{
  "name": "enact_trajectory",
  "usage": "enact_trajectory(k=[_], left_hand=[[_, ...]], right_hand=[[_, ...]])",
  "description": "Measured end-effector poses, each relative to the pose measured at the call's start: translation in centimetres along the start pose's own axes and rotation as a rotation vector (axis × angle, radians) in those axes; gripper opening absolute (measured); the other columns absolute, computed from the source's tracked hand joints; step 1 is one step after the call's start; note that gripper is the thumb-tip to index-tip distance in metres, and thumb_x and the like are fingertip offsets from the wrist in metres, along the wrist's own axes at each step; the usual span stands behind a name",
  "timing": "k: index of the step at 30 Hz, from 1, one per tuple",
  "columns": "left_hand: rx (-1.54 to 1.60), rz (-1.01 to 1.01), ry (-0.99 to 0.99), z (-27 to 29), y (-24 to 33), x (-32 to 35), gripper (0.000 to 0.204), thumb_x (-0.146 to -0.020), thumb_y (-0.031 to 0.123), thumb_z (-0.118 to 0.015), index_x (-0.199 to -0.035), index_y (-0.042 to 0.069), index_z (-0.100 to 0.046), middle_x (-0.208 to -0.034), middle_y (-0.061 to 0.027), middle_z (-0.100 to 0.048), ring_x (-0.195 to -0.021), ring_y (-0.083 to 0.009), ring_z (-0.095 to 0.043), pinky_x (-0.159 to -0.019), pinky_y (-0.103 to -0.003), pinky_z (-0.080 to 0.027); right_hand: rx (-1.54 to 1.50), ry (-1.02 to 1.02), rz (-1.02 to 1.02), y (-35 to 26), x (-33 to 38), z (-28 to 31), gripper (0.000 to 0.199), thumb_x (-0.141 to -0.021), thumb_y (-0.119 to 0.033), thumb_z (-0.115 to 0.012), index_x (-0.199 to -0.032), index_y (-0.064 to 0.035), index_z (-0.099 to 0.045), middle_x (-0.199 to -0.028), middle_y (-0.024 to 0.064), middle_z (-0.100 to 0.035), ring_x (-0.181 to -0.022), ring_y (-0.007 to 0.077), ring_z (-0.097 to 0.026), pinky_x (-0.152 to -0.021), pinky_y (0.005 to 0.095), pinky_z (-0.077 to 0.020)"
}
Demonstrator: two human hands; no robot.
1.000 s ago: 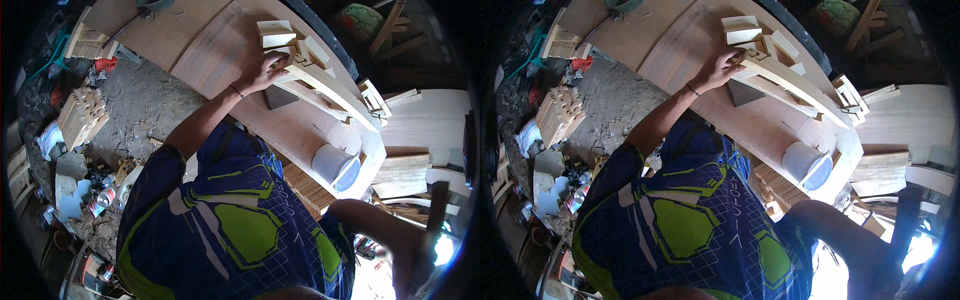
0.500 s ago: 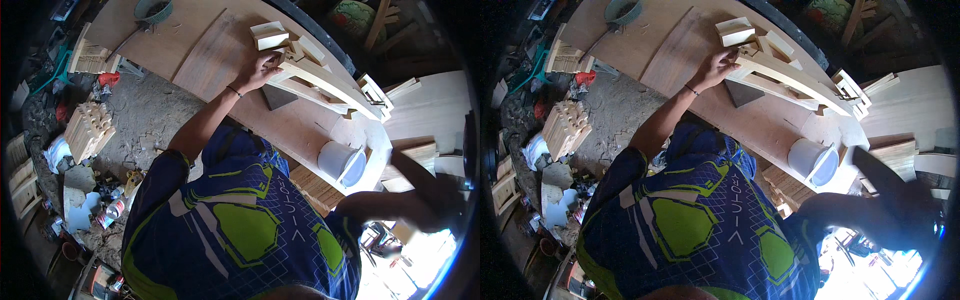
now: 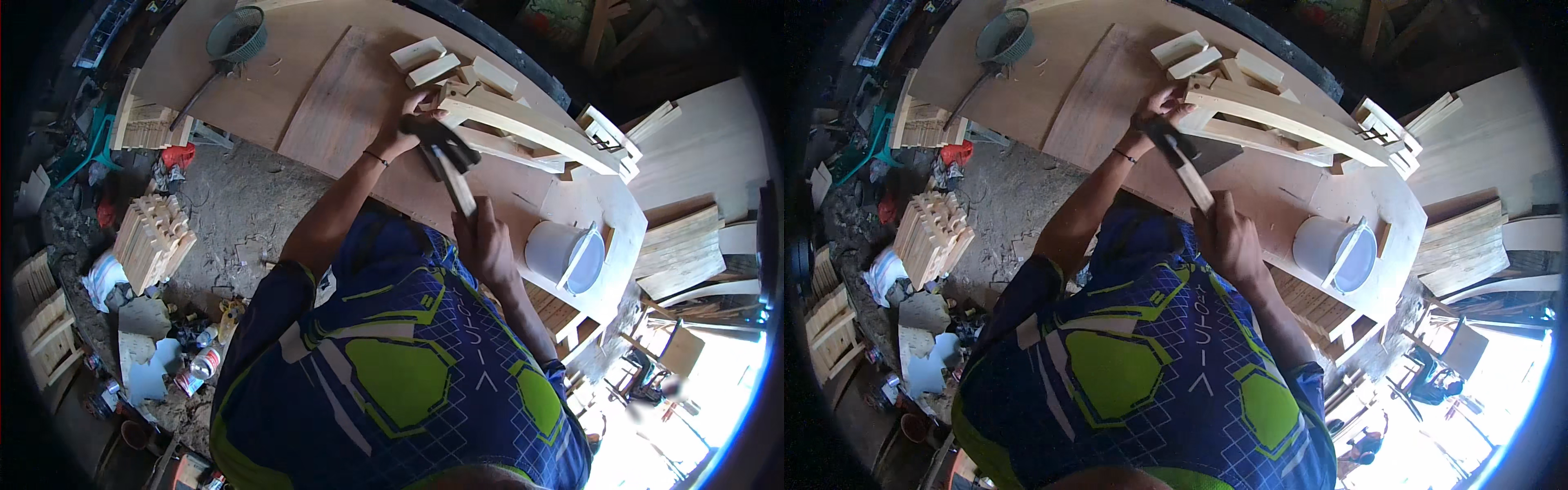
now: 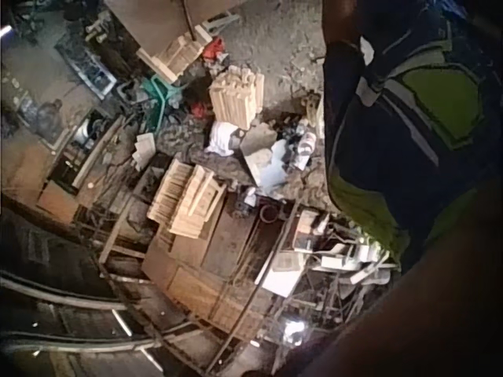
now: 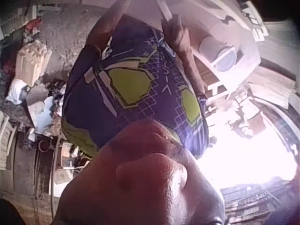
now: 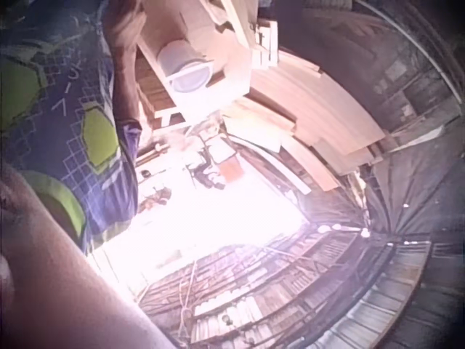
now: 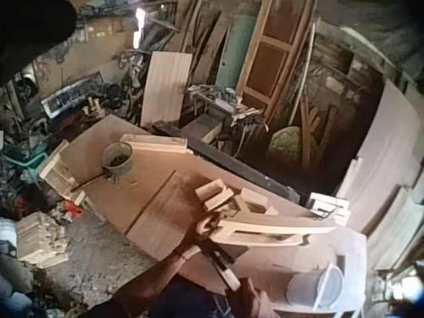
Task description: Assembling small wooden slats into frames using glue, nails, and a hammer.
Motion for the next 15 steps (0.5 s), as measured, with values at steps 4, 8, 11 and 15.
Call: enact_trajectory(k=[4,8,11,15], left_hand=[[-0.231,-0.040,0.002,0.1,-0.9,0.1,0.046,-0.095,0.018,-0.068,-0.131,-0.003,-0.049,-0.123,-0.0144,-0.061,-0.112,-0.0232,-0.063,-0.091,-0.035,-0.054],[-0.204,-0.235,0.120,0.7,-2.3,0.3,0.041,-0.095,0.017,-0.067,-0.128,-0.002,-0.053,-0.109,-0.0126,-0.069,-0.100,-0.0186,-0.068,-0.086,-0.032,-0.056],[-0.234,-0.146,0.032,0.3,-1.1,-0.1,0.051,-0.096,0.023,-0.066,-0.134,-0.004,-0.045,-0.125,-0.0192,-0.059,-0.111,-0.0274,-0.065,-0.090,-0.035,-0.057],[-0.226,-0.154,0.041,0.2,-2.1,-0.3,0.051,-0.096,0.024,-0.066,-0.135,-0.003,-0.045,-0.125,-0.0209,-0.062,-0.113,-0.0286,-0.066,-0.088,-0.035,-0.058]], right_hand=[[0.104,0.053,-0.085,1.0,-1.0,4.6,0.023,-0.096,-0.014,-0.063,-0.111,-0.0020,-0.051,-0.065,0.0106,-0.057,-0.053,0.0226,-0.059,-0.045,0.0346,-0.0434],[0.319,0.677,0.538,-0.9,1.9,19.2,0.038,-0.100,-0.033,-0.054,-0.119,0.0006,-0.056,-0.084,0.0075,-0.063,-0.064,0.0133,-0.053,-0.057,0.0304,-0.0483],[0.466,0.560,0.734,-4.9,6.2,26.3,0.034,-0.096,-0.032,-0.056,-0.111,-0.0010,-0.060,-0.073,0.0094,-0.063,-0.066,0.0184,-0.060,-0.056,0.0335,-0.0504],[0.311,0.448,0.515,7.0,11.2,29.6,0.025,-0.096,-0.027,-0.057,-0.103,-0.0028,-0.059,-0.069,0.0101,-0.062,-0.060,0.0205,-0.060,-0.053,0.0344,-0.0485]])
Point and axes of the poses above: each hand's wrist, its own x-axis away from the middle knuckle, its own z-axis out of the back of the hand, y = z × x, the point moved 6 cm from there along -x, towards the middle knuckle
